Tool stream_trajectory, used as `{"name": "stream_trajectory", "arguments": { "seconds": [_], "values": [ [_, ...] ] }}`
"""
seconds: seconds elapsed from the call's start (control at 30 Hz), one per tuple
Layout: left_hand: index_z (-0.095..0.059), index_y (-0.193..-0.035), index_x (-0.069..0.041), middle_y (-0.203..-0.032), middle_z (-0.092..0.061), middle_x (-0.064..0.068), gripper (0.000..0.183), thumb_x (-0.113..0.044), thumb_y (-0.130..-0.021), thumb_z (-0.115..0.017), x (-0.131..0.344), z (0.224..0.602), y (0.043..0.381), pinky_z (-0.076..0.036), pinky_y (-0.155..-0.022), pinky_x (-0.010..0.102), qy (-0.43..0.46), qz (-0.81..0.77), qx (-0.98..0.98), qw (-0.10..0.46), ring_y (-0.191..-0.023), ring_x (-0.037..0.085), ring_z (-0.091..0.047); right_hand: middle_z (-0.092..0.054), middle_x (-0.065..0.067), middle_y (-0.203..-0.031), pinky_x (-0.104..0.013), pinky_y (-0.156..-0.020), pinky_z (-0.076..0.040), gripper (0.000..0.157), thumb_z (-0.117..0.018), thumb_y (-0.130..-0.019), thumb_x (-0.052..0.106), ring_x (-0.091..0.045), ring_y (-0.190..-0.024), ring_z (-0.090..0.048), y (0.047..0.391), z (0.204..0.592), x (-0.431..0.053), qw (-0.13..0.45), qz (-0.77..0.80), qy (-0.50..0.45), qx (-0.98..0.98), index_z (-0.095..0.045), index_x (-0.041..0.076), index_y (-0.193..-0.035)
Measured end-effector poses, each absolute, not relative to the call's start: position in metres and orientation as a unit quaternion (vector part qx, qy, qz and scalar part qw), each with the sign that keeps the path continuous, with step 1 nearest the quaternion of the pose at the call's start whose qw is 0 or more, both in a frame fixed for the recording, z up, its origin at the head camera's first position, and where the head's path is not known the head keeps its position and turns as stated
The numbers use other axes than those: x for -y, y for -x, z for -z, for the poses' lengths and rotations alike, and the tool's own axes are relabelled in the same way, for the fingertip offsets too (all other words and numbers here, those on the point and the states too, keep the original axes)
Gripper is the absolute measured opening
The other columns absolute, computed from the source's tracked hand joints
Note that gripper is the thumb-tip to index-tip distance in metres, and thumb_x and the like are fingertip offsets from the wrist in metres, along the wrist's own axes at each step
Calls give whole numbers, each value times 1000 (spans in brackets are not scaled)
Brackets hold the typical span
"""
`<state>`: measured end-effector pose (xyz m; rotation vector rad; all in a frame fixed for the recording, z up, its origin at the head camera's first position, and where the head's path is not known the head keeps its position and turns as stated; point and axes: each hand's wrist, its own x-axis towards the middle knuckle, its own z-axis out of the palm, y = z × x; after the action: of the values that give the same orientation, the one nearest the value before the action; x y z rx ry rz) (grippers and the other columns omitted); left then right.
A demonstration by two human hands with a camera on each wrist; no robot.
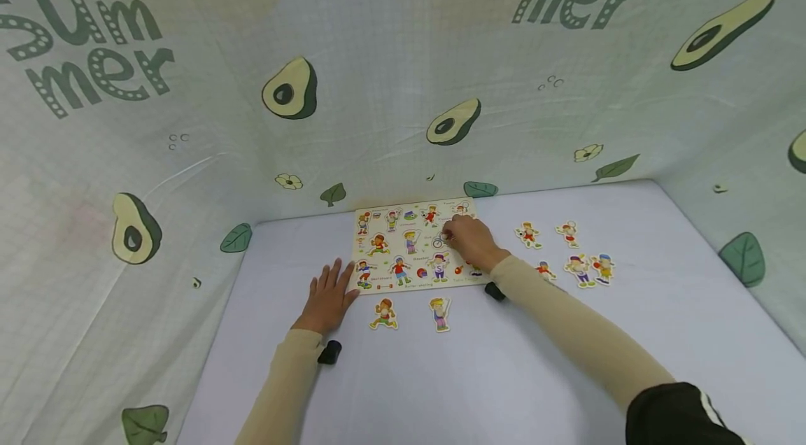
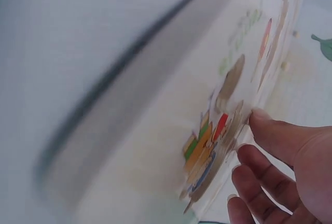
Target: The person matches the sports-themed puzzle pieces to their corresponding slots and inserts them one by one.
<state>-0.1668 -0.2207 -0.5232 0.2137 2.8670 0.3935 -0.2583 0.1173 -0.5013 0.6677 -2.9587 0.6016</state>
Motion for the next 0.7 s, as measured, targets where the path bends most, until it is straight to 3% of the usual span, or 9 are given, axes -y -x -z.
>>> {"name": "stream_trajectory", "arguments": {
  "seconds": [0.27,0.5,0.7],
  "values": [
    [-26,-168,-8,-175,-12,24,66,-35,-113,-50,221,525,169,-7,-127,68,-72,-136,-980,124,-160,51,-7,-73,-13,-112,-50,-89,-57,35,-85,-90,7,-33,-102,-69,234,499,-128,38,-193,-220,955,-74,2,-123],
    [-23,-169,-10,-176,-9,23,67,-39,-113,-46,225,533,170,-6,-127,68,-79,-131,-981,119,-161,50,-5,-74,-7,-106,-44,-84,-58,25,-86,-88,8,-27,-97,-69,190,496,-127,50,-215,-271,937,-78,6,-111],
    [-26,-168,-7,-175,-13,26,67,-41,-114,-46,224,529,167,-7,-126,70,-86,-146,-980,107,-160,52,-8,-74,-2,-105,-42,-91,-57,24,-87,-88,11,-23,-101,-70,157,499,-126,30,-222,-296,929,-78,9,-110]
  ]
}}
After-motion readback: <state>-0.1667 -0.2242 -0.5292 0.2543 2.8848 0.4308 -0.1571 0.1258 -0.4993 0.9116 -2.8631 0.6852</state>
